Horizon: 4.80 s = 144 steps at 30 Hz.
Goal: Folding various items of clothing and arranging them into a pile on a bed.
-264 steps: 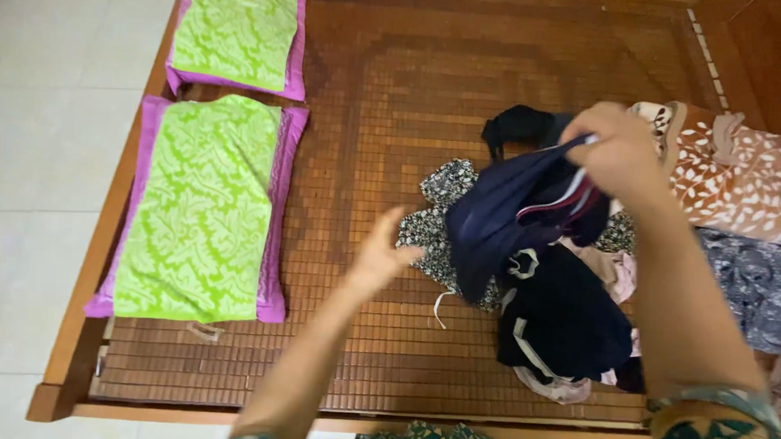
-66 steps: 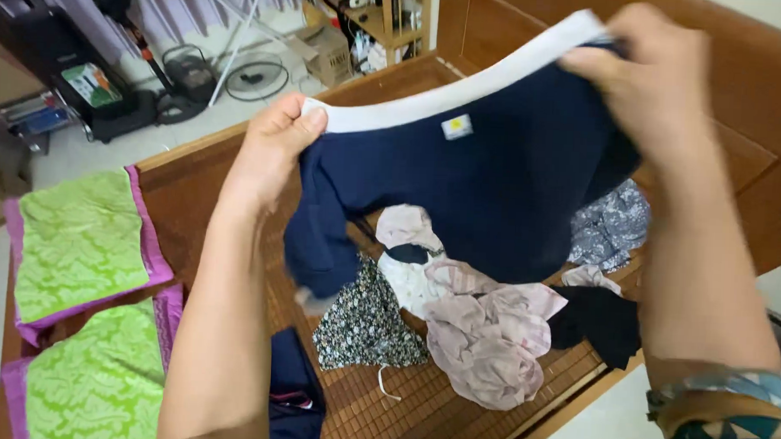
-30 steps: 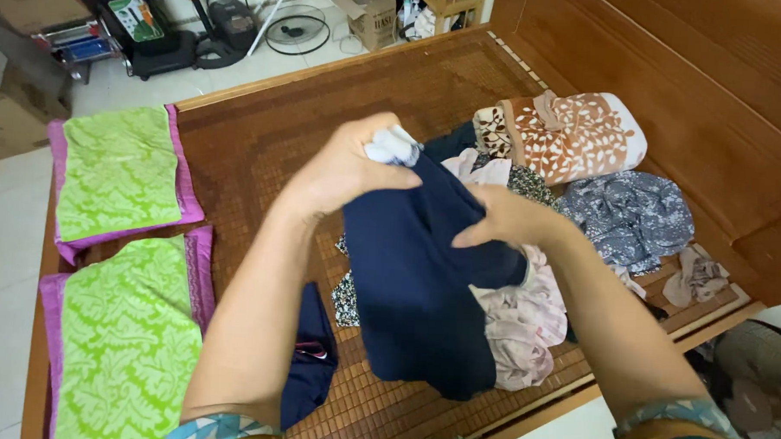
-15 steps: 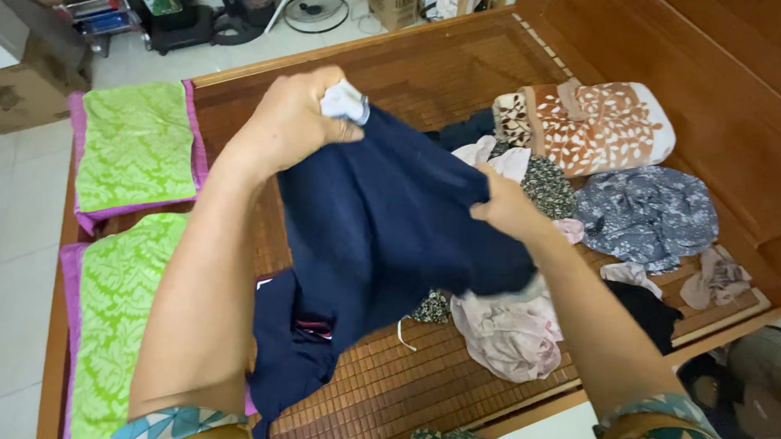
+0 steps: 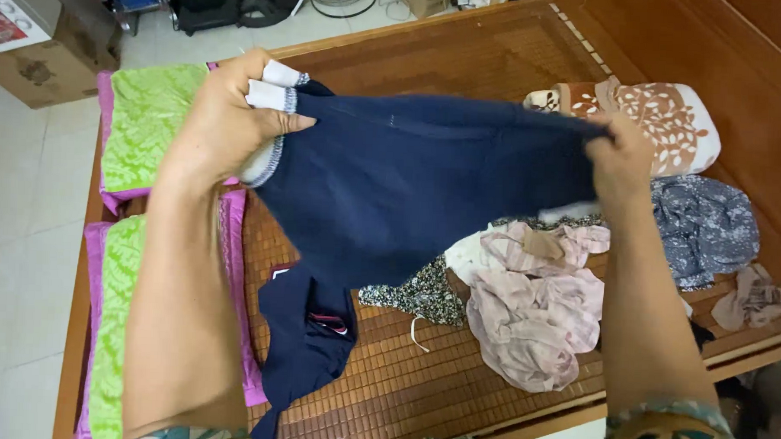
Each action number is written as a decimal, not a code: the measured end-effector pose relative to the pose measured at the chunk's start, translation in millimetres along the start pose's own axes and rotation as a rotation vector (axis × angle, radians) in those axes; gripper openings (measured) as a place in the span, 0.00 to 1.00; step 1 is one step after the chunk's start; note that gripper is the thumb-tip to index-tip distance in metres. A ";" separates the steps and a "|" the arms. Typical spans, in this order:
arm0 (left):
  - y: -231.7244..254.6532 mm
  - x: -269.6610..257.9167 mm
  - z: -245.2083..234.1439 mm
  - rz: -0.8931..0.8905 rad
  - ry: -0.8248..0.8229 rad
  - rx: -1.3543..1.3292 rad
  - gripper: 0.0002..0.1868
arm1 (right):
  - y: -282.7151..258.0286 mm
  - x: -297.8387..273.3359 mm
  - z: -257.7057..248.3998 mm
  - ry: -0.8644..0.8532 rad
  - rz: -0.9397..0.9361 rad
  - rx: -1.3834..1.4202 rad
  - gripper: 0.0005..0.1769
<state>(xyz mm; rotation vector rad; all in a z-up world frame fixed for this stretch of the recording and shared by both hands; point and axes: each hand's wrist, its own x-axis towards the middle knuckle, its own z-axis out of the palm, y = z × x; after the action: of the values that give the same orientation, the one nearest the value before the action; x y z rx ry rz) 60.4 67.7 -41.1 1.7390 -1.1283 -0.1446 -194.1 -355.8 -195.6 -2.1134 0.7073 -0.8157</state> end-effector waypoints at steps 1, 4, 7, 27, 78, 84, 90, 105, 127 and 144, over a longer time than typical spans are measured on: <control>-12.6 0.0 2.0 -0.061 0.017 0.017 0.19 | -3.1 7.3 2.6 -0.031 -0.140 0.003 0.15; -56.1 4.9 10.1 -0.160 0.056 0.268 0.22 | 4.8 30.5 15.6 -0.119 -0.346 -0.033 0.12; -87.2 14.8 19.2 -0.269 0.157 0.590 0.21 | 12.4 78.0 33.9 -0.051 -0.513 -0.233 0.13; -27.0 -70.5 46.6 0.275 0.136 0.470 0.26 | -1.4 -40.3 -64.1 -0.475 -0.362 -0.372 0.15; -60.2 -30.0 -3.3 -0.106 0.301 0.548 0.11 | -39.5 -76.2 52.0 -0.176 -0.158 0.138 0.13; -44.5 1.0 8.7 -0.119 0.481 0.525 0.09 | -19.7 -174.4 103.2 -0.767 -0.566 -0.454 0.24; -8.5 27.9 21.1 -0.022 0.416 0.555 0.08 | -31.2 -201.3 167.2 -0.524 -0.590 -0.220 0.22; 39.3 21.7 -17.3 0.091 0.183 -0.031 0.10 | -45.1 -143.3 153.2 -0.357 -0.376 -0.397 0.46; 92.2 -0.6 -39.3 0.161 -0.156 -0.646 0.17 | -38.9 -115.3 157.8 -0.630 -0.418 0.026 0.36; 76.5 0.5 -23.7 0.279 -0.226 -0.840 0.14 | -64.7 -117.2 217.7 -0.794 0.137 0.423 0.29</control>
<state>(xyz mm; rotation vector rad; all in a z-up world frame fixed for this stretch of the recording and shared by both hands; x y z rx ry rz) 27.0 79.7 30.7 0.8273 -1.2190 -0.5645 -95.9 -141.3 -293.9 -1.7594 0.2152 -0.0024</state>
